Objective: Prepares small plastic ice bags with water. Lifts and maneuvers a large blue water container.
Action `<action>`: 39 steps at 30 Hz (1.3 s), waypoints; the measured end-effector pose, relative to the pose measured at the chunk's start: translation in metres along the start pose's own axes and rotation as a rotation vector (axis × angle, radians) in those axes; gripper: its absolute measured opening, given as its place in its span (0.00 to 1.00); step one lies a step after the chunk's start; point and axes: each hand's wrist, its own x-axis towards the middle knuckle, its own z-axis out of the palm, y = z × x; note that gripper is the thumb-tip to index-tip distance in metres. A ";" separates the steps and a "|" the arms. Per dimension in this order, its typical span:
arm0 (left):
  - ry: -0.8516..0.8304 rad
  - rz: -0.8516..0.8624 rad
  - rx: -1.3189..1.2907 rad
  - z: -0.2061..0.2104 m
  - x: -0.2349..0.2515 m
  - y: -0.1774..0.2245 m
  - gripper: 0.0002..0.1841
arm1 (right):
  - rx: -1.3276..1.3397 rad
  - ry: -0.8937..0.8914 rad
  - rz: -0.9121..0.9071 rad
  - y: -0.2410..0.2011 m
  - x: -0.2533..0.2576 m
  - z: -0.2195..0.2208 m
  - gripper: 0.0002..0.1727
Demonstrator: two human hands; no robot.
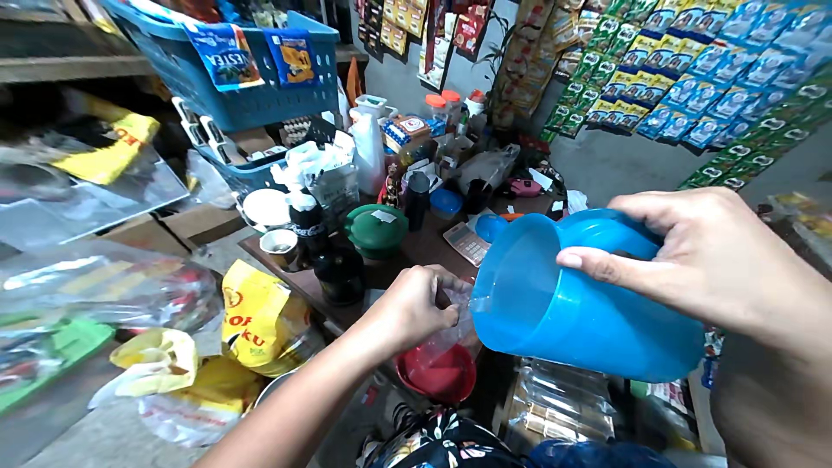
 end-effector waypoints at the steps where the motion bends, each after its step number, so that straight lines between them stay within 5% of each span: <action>1: 0.002 0.009 0.004 0.000 0.000 0.000 0.13 | 0.002 -0.002 0.007 0.000 0.000 0.000 0.25; 29: -0.002 0.006 -0.019 -0.001 0.011 0.000 0.12 | -0.006 0.001 -0.011 0.013 0.008 0.004 0.25; 34: 0.000 0.027 -0.018 -0.001 0.012 -0.003 0.12 | 0.153 0.067 0.057 0.033 -0.008 0.010 0.21; 39: 0.030 0.049 -0.039 -0.002 0.011 -0.006 0.13 | 0.605 0.164 0.224 0.075 -0.040 0.044 0.17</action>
